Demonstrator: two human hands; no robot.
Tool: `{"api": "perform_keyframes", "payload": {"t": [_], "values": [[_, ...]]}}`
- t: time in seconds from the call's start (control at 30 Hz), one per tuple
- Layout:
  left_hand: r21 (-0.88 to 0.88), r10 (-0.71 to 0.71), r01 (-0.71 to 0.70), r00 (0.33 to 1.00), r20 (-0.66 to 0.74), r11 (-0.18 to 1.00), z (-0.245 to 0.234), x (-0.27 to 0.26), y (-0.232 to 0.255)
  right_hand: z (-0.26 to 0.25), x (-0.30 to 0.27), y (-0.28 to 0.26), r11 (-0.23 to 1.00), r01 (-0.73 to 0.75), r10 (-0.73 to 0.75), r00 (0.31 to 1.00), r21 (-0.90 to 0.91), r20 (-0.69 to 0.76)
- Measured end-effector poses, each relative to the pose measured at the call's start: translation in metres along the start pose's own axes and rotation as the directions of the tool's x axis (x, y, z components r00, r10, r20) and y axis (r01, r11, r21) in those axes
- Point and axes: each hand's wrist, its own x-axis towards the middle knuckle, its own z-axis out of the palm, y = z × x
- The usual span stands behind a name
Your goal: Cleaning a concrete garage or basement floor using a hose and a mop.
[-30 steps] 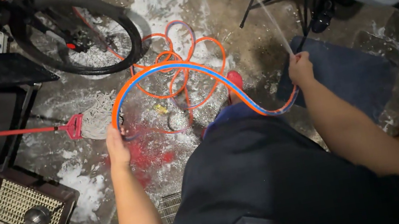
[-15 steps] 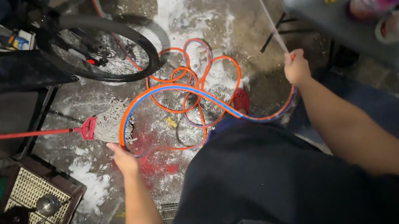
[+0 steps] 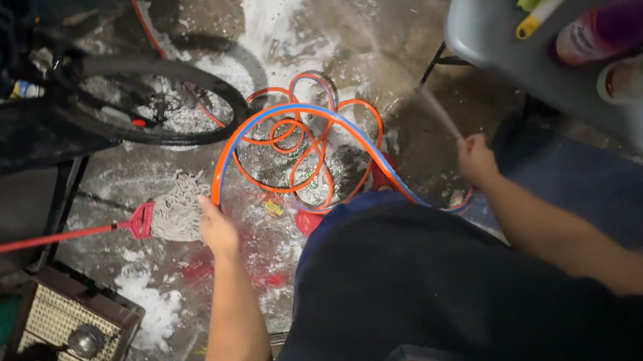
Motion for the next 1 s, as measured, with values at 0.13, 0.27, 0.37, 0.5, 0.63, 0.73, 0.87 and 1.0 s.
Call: {"api": "perform_keyframes", "payload": {"t": [0.13, 0.27, 0.37, 0.5, 0.63, 0.73, 0.87, 1.0], "values": [[0.082, 0.149, -0.157, 0.985, 0.092, 0.984, 0.007, 0.022, 0.026, -0.036, -0.016, -0.034, 0.994, -0.048, 0.058, 0.992, 0.093, -0.108], [-0.320, 0.167, -0.083, 0.955, 0.244, 0.944, 0.006, 0.063, 0.002, -0.036, -0.020, -0.064, 0.993, 0.029, -0.007, 0.982, 0.114, -0.186], [-0.396, 0.070, 0.042, 0.962, 0.265, 0.917, -0.005, 0.077, -0.002, -0.032, -0.020, -0.100, 0.990, 0.056, -0.027, 0.977, 0.131, -0.212], [-0.195, -0.067, 0.117, 0.967, 0.244, 0.974, -0.034, 0.082, -0.016, -0.025, -0.024, -0.150, 0.995, 0.083, -0.068, 0.973, 0.063, -0.221], [-0.129, -0.026, 0.063, 0.962, 0.272, 0.990, -0.054, 0.116, -0.061, -0.024, -0.035, -0.202, 0.980, 0.156, -0.123, 0.965, 0.127, -0.232], [-0.323, -0.029, 0.134, 0.951, 0.309, 0.937, -0.063, 0.139, -0.094, -0.020, -0.047, -0.230, 0.977, 0.188, -0.154, 0.950, 0.102, -0.273], [-0.199, -0.095, 0.150, 0.960, 0.262, 0.969, -0.075, 0.150, -0.101, -0.010, -0.064, -0.241, 0.983, 0.178, -0.161, 0.956, 0.049, -0.244], [0.047, -0.038, 0.028, 0.972, 0.233, 0.999, -0.078, 0.159, -0.104, 0.028, -0.076, -0.171, 0.996, 0.090, -0.084, 0.970, 0.013, -0.230]]}}
